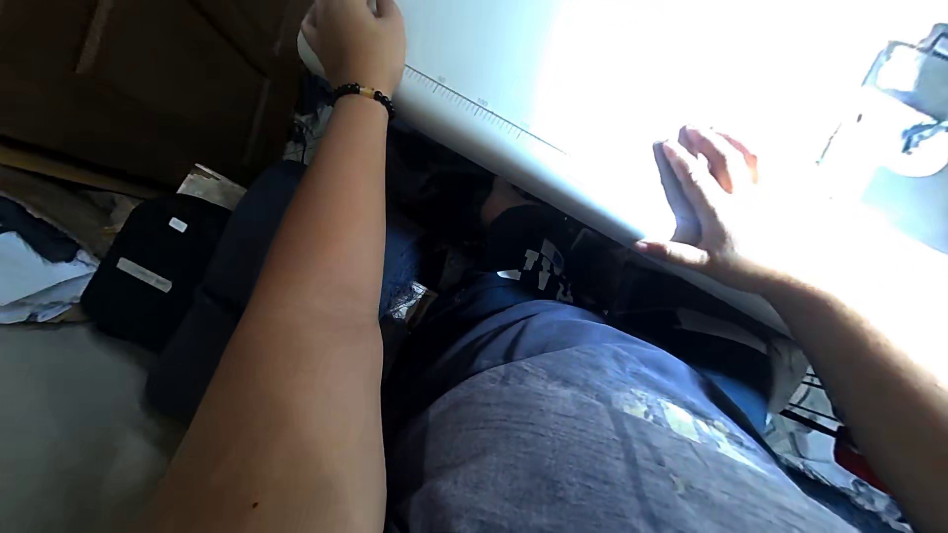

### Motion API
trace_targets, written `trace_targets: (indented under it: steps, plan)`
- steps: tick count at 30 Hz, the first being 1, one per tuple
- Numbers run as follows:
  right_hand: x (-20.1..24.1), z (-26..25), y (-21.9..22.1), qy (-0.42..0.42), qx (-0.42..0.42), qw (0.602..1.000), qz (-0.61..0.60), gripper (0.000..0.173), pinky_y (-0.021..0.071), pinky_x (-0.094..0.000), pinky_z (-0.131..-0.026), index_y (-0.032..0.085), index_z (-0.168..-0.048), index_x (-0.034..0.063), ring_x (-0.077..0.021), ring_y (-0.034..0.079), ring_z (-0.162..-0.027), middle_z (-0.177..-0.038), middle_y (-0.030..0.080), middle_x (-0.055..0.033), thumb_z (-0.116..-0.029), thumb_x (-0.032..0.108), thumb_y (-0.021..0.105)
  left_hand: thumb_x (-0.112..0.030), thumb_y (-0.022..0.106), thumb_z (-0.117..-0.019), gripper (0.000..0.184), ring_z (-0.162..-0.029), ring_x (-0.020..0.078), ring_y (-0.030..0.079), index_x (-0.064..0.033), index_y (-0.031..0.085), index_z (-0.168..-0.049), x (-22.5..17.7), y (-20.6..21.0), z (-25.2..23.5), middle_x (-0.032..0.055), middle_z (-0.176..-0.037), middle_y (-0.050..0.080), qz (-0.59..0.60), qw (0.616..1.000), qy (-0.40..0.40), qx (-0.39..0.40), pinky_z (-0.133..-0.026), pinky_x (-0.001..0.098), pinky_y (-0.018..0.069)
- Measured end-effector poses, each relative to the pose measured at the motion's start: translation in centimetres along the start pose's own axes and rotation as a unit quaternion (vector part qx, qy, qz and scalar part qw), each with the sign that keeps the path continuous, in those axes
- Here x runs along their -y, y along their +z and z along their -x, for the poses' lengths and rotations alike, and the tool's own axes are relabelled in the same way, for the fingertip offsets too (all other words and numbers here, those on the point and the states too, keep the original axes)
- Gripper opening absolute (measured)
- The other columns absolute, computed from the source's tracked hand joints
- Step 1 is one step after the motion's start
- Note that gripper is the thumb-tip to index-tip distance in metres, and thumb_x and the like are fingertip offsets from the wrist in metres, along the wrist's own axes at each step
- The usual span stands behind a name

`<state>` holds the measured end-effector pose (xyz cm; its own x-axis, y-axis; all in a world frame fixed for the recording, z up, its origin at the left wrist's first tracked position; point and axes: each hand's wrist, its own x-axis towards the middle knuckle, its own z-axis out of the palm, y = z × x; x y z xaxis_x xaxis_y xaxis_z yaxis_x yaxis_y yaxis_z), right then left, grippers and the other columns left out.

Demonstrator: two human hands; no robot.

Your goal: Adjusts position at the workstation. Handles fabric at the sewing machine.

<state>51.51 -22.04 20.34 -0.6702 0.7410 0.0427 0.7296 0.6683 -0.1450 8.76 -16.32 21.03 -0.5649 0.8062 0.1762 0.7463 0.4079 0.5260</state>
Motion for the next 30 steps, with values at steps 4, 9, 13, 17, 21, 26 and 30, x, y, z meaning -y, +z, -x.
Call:
trace_targets:
  steps: [4,9,13,17,21,26,30]
  plan:
    - [0.04,-0.10,0.02,-0.002,-0.001,1.000,-0.018,0.113,0.0123,-0.0771,-0.113,0.032,-0.162,0.0125,-0.0451,0.021,-0.154,-0.167,0.026,-0.0203,-0.0792,0.090,0.040,-0.022,0.048,-0.0978,0.037,-0.132,0.0140,0.055,-0.0219,0.074,-0.123,0.19,0.19,-0.13,-0.0009,-0.132,0.068,0.011,1.000,0.010,-0.012,-0.117,0.0445,0.0283]
    - [0.16,-0.14,-0.13,-0.001,-0.003,1.000,-0.006,0.113,0.0145,-0.0763,-0.113,0.034,-0.161,0.0130,-0.0457,0.023,-0.153,-0.167,0.028,-0.0201,-0.0791,0.090,0.039,-0.021,0.048,-0.0973,0.037,-0.131,0.0131,0.055,-0.0219,0.073,-0.125,0.14,0.31,-0.34,-0.0009,-0.131,0.068,0.004,1.000,-0.002,-0.012,-0.118,0.0432,0.0283]
    - [0.12,-0.14,0.08,-0.007,-0.018,1.000,-0.013,0.113,0.0145,-0.0753,-0.114,0.036,-0.160,0.0121,-0.0459,0.024,-0.153,-0.165,0.030,-0.0210,-0.0789,0.090,0.039,-0.021,0.048,-0.0971,0.037,-0.130,0.0126,0.056,-0.0221,0.073,-0.124,0.26,0.38,-0.22,-0.0011,-0.129,0.069,0.011,1.000,0.011,-0.020,-0.116,0.0434,0.0286]
    - [0.27,-0.07,-0.07,-0.002,-0.008,1.000,-0.016,0.111,0.0115,-0.0759,-0.114,0.034,-0.161,0.0132,-0.0444,0.022,-0.154,-0.167,0.028,-0.0197,-0.0798,0.089,0.039,-0.021,0.046,-0.0987,0.037,-0.130,0.0138,0.056,-0.0223,0.073,-0.124,0.48,0.34,-0.07,-0.0010,-0.130,0.069,0.020,0.999,0.023,-0.023,-0.115,0.0439,0.0305]
    - [0.39,-0.05,-0.04,-0.002,-0.011,1.000,-0.016,0.110,0.0132,-0.0761,-0.113,0.036,-0.161,0.0136,-0.0442,0.023,-0.154,-0.167,0.029,-0.0190,-0.0798,0.088,0.040,-0.021,0.046,-0.0997,0.037,-0.130,0.0136,0.056,-0.0228,0.073,-0.125,0.62,0.30,0.08,-0.0016,-0.132,0.068,0.015,0.999,0.027,-0.021,-0.115,0.0436,0.0310]
    - [0.52,-0.04,-0.09,0.007,-0.007,1.000,-0.015,0.110,0.0117,-0.0760,-0.114,0.036,-0.161,0.0146,-0.0443,0.022,-0.154,-0.167,0.028,-0.0187,-0.0795,0.089,0.039,-0.021,0.047,-0.0988,0.037,-0.130,0.0136,0.056,-0.0232,0.073,-0.124,0.62,0.37,0.03,-0.0012,-0.131,0.068,0.012,0.999,0.030,-0.022,-0.115,0.0436,0.0309]
    - [0.59,-0.07,-0.11,0.008,-0.008,1.000,-0.008,0.110,0.0126,-0.0761,-0.113,0.036,-0.161,0.0145,-0.0439,0.022,-0.154,-0.167,0.029,-0.0181,-0.0796,0.088,0.039,-0.020,0.047,-0.0986,0.037,-0.132,0.0154,0.055,-0.0221,0.073,-0.125,0.74,0.27,0.02,-0.0001,-0.133,0.067,0.015,0.999,0.036,-0.021,-0.113,0.0430,0.0335]
